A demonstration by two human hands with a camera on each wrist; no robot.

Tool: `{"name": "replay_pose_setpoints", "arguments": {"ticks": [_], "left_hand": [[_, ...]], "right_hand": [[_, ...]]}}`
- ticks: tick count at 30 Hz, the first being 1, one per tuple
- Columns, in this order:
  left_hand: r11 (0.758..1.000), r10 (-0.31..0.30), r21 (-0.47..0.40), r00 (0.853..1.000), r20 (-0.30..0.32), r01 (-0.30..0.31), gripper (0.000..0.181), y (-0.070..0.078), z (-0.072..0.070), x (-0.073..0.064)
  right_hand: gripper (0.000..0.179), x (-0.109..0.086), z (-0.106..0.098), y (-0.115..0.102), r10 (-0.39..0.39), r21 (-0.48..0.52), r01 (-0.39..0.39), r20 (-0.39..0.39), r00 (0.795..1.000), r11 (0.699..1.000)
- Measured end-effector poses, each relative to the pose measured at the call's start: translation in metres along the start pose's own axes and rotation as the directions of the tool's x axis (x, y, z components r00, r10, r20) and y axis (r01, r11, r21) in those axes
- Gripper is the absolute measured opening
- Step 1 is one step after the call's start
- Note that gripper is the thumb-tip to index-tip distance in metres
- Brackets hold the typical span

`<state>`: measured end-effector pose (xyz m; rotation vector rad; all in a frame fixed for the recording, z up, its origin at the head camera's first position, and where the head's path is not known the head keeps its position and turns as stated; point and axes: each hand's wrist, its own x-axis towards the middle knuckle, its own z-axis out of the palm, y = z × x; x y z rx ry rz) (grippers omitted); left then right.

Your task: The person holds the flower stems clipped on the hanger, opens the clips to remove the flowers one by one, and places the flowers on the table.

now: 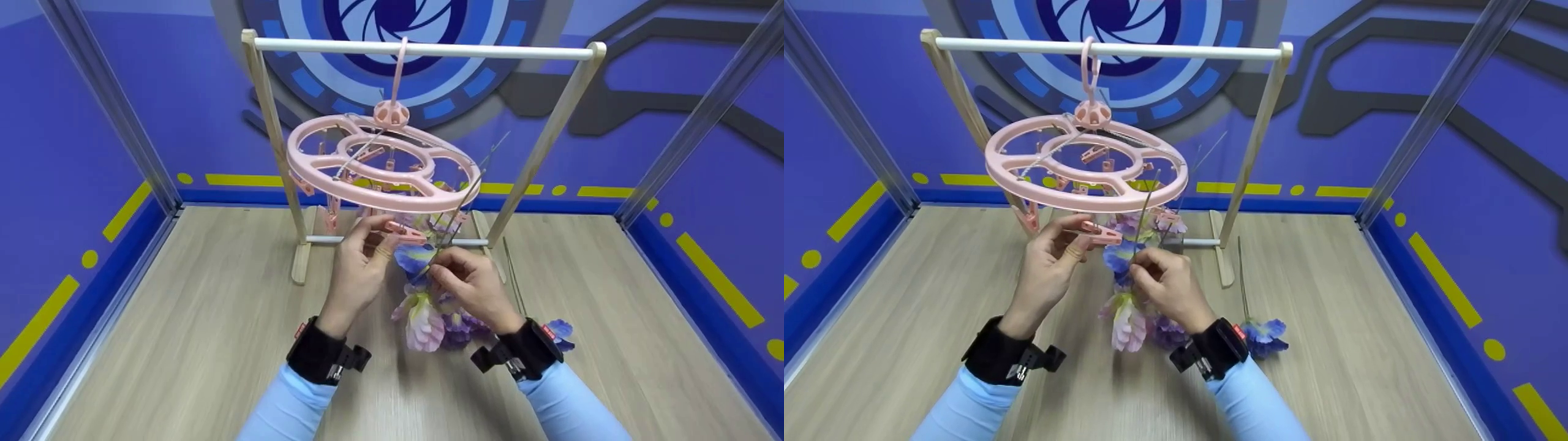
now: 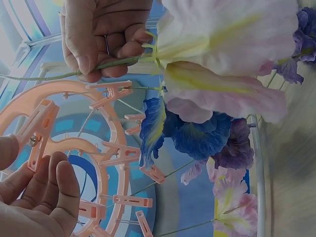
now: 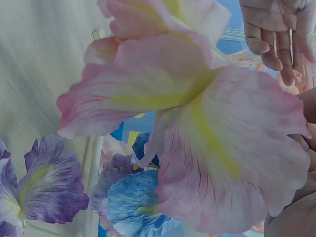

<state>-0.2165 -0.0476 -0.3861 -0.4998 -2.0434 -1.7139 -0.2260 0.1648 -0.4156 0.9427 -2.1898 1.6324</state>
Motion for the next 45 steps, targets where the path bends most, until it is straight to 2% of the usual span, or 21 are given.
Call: {"name": "replay_pose_setpoints", "arguments": {"ticks": [7, 15, 24, 38, 45], "left_hand": [[1.000, -0.009, -0.010, 1.000, -0.002, 0.009, 0.030, -0.001, 0.000, 0.000], [1.000, -0.015, -0.014, 1.000, 0.002, 0.015, 0.033, -0.002, -0.002, -0.001], [0.999, -0.018, -0.033, 1.000, 0.012, 0.018, 0.033, -0.002, -0.003, -0.001], [0.999, -0.003, -0.037, 1.000, 0.016, 0.003, 0.033, -0.001, -0.005, -0.002], [1.000, 0.005, -0.020, 1.000, 0.017, -0.005, 0.034, -0.001, -0.006, -0.002]], "right_hand": [[0.008, -0.002, -0.001, 0.000, 0.006, 0.037, -0.006, 0.007, 1.000, 0.999], [0.007, -0.003, -0.001, 0.000, 0.010, 0.026, -0.010, 0.012, 1.000, 1.000], [0.007, -0.007, -0.006, 0.000, -0.031, 0.023, 0.031, 0.006, 1.000, 0.999], [0.007, -0.019, -0.022, -0.002, 0.007, 0.048, -0.006, -0.016, 1.000, 0.999], [0.006, -0.026, -0.024, -0.001, 0.013, 0.071, -0.011, -0.026, 1.000, 0.997]]}}
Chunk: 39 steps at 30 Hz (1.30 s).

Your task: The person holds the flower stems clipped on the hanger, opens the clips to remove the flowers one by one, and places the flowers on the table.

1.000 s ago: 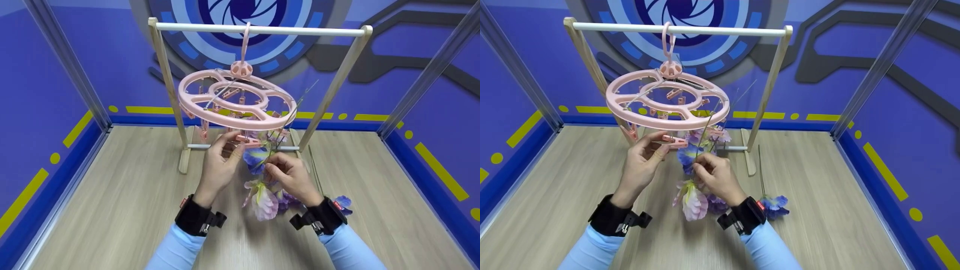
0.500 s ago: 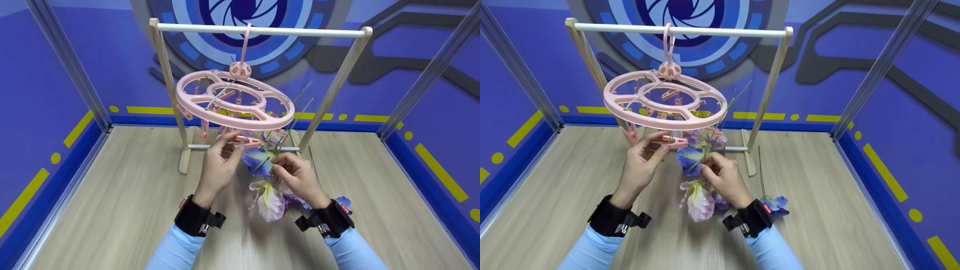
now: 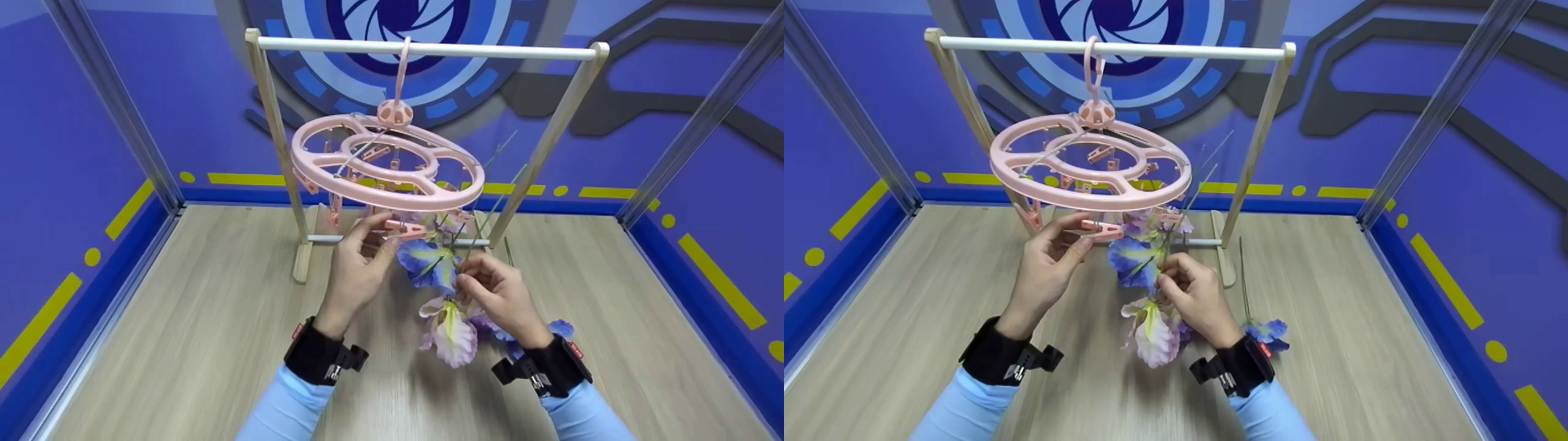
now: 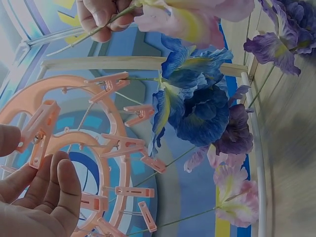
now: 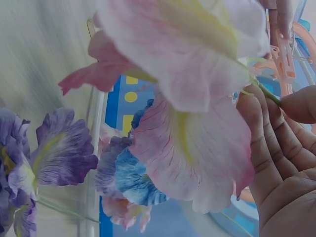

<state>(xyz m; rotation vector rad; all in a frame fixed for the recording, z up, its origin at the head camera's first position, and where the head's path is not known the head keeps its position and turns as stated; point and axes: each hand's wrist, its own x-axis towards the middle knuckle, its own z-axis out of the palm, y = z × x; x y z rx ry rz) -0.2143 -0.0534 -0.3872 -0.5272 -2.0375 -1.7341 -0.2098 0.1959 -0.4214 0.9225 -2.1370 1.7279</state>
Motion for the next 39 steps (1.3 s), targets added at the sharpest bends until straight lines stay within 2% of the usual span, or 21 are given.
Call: {"name": "replay_pose_setpoints", "arguments": {"ticks": [5, 15, 30, 39], "left_hand": [[1.000, 0.002, -0.005, 1.000, -0.003, -0.002, 0.035, 0.002, -0.001, 0.000], [1.000, -0.002, 0.007, 1.000, -0.004, 0.002, 0.036, 0.002, -0.001, -0.001], [1.000, -0.015, 0.017, 1.000, -0.005, 0.015, 0.036, 0.002, -0.002, -0.005], [1.000, -0.019, -0.010, 1.000, -0.008, 0.019, 0.035, 0.003, -0.001, -0.005]], "right_hand": [[0.009, -0.006, 0.004, 0.001, 0.001, 0.021, -0.001, 0.003, 1.000, 1.000], [0.010, -0.016, 0.012, 0.004, 0.016, -0.020, -0.016, 0.018, 1.000, 1.000], [0.011, -0.030, 0.024, 0.007, -0.027, 0.014, 0.026, 0.049, 0.998, 1.000], [0.010, -0.035, 0.030, 0.008, 0.020, 0.003, -0.021, 0.033, 0.999, 1.000]]}}
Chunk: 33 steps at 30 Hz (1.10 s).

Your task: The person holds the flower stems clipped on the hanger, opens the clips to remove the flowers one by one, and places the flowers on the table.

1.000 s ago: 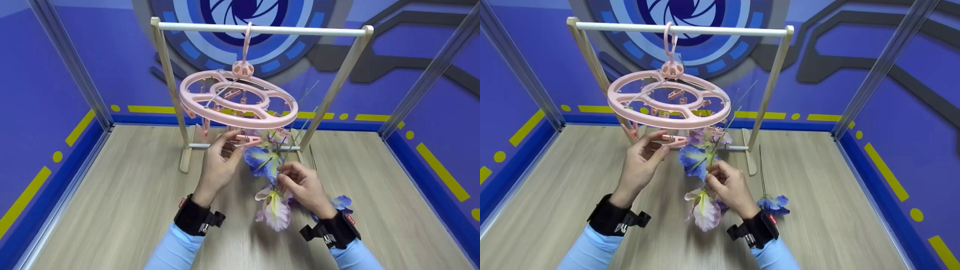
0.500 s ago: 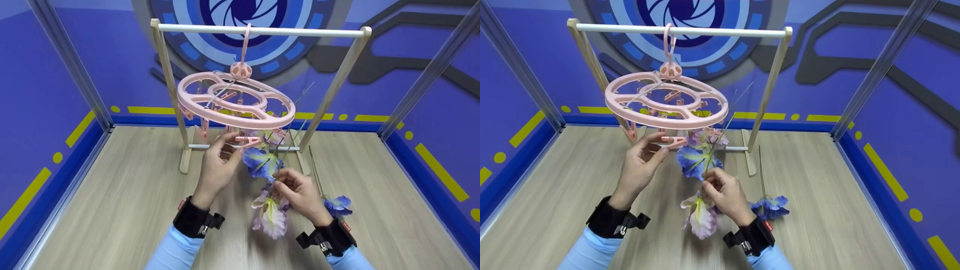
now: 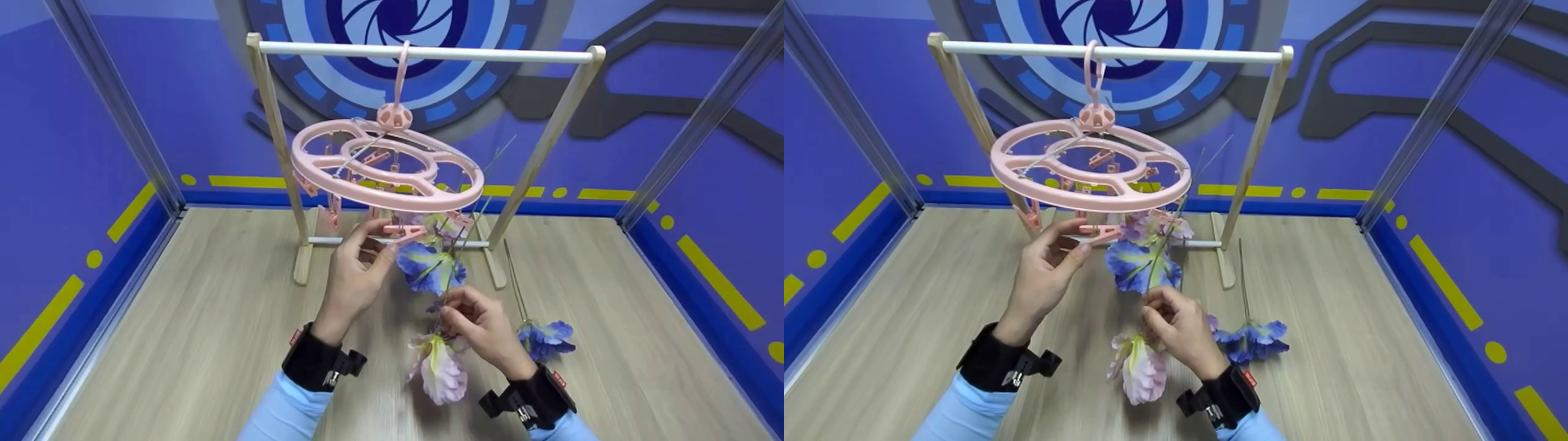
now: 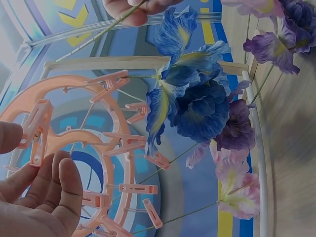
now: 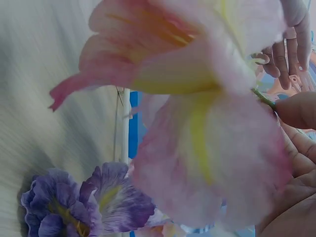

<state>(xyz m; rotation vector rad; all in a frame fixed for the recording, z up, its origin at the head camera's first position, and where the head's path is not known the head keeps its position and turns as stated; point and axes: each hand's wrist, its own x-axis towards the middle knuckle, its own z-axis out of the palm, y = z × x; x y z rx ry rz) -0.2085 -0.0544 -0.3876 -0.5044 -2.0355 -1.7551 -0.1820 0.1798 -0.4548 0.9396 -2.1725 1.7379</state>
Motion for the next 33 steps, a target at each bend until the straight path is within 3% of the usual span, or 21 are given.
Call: {"name": "replay_pose_setpoints", "arguments": {"ticks": [10, 26, 33], "left_hand": [[1.000, -0.007, -0.004, 1.000, -0.003, 0.007, 0.035, 0.000, -0.002, 0.000], [1.000, -0.004, 0.001, 1.000, -0.004, 0.004, 0.035, 0.000, -0.002, 0.000], [1.000, 0.004, 0.005, 1.000, 0.001, -0.004, 0.034, -0.001, -0.003, 0.000]], "right_hand": [[0.012, 0.000, -0.013, -0.002, -0.019, -0.070, 0.015, -0.057, 0.998, 0.997], [0.010, -0.001, -0.052, -0.002, 0.112, -0.121, -0.142, -0.224, 0.968, 0.983], [0.008, 0.000, -0.070, -0.004, 0.158, -0.174, -0.209, -0.265, 0.951, 0.962]]}}
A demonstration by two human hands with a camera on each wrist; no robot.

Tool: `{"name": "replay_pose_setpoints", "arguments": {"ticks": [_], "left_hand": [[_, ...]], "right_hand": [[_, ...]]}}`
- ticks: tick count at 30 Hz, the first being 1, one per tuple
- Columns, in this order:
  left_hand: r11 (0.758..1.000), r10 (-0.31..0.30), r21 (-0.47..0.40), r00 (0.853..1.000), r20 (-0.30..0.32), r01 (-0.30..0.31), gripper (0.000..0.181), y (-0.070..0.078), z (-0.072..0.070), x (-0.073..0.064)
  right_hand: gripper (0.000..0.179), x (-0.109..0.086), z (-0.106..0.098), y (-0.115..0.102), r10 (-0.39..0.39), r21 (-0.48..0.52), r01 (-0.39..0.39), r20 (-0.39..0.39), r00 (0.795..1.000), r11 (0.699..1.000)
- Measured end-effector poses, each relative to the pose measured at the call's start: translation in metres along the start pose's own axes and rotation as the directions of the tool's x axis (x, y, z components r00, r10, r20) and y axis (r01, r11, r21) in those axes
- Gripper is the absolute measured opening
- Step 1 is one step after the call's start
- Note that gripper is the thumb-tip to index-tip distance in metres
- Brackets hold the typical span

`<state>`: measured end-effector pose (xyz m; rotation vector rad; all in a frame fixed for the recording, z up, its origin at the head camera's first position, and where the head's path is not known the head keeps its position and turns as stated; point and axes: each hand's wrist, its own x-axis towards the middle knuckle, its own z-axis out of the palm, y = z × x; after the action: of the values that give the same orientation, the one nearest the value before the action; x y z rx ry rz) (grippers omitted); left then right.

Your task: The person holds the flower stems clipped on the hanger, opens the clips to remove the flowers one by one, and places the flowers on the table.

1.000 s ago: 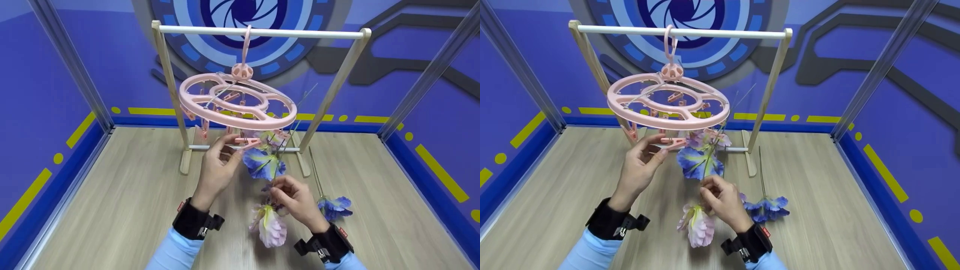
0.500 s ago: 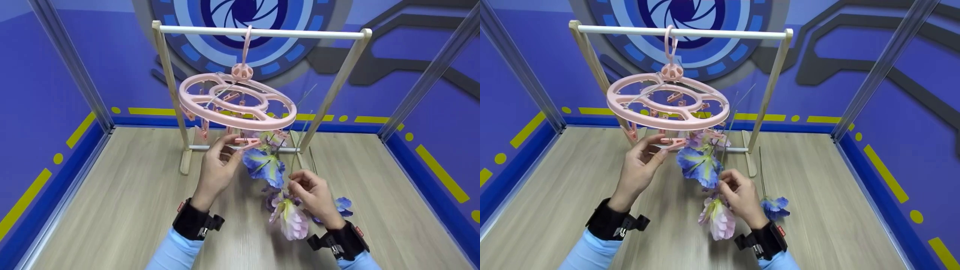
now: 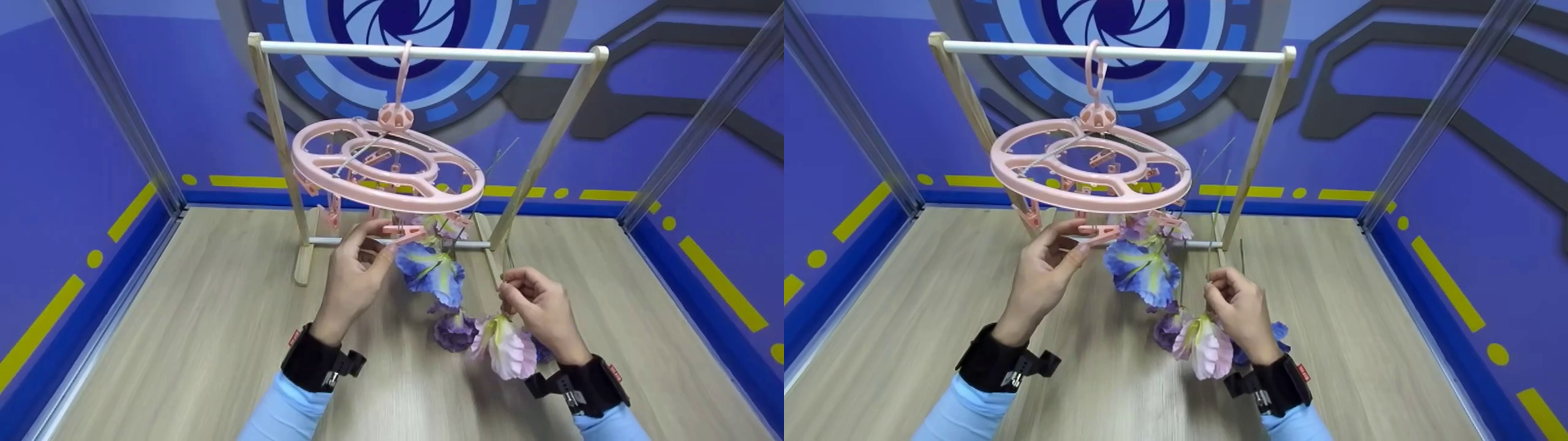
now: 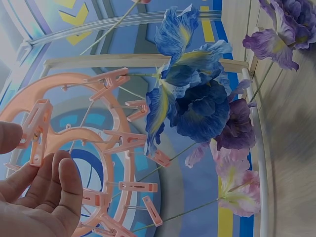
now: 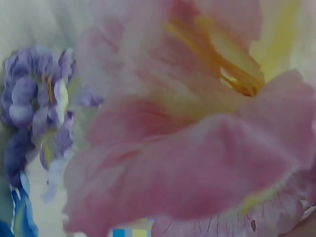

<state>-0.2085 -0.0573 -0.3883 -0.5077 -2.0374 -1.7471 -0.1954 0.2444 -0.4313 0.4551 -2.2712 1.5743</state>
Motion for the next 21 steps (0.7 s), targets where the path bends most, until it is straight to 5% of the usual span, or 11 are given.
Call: {"name": "replay_pose_setpoints", "arguments": {"ticks": [13, 21], "left_hand": [[1.000, 0.011, 0.018, 1.000, 0.001, -0.011, 0.034, -0.001, 0.000, 0.001], [1.000, 0.008, 0.019, 1.000, 0.002, -0.008, 0.036, 0.000, 0.000, 0.001]], "right_hand": [[0.011, 0.005, -0.028, 0.009, 0.057, -0.150, -0.053, 0.023, 0.998, 0.987], [0.012, 0.010, -0.048, 0.011, 0.170, -0.312, -0.138, 0.077, 0.983, 0.940]]}}
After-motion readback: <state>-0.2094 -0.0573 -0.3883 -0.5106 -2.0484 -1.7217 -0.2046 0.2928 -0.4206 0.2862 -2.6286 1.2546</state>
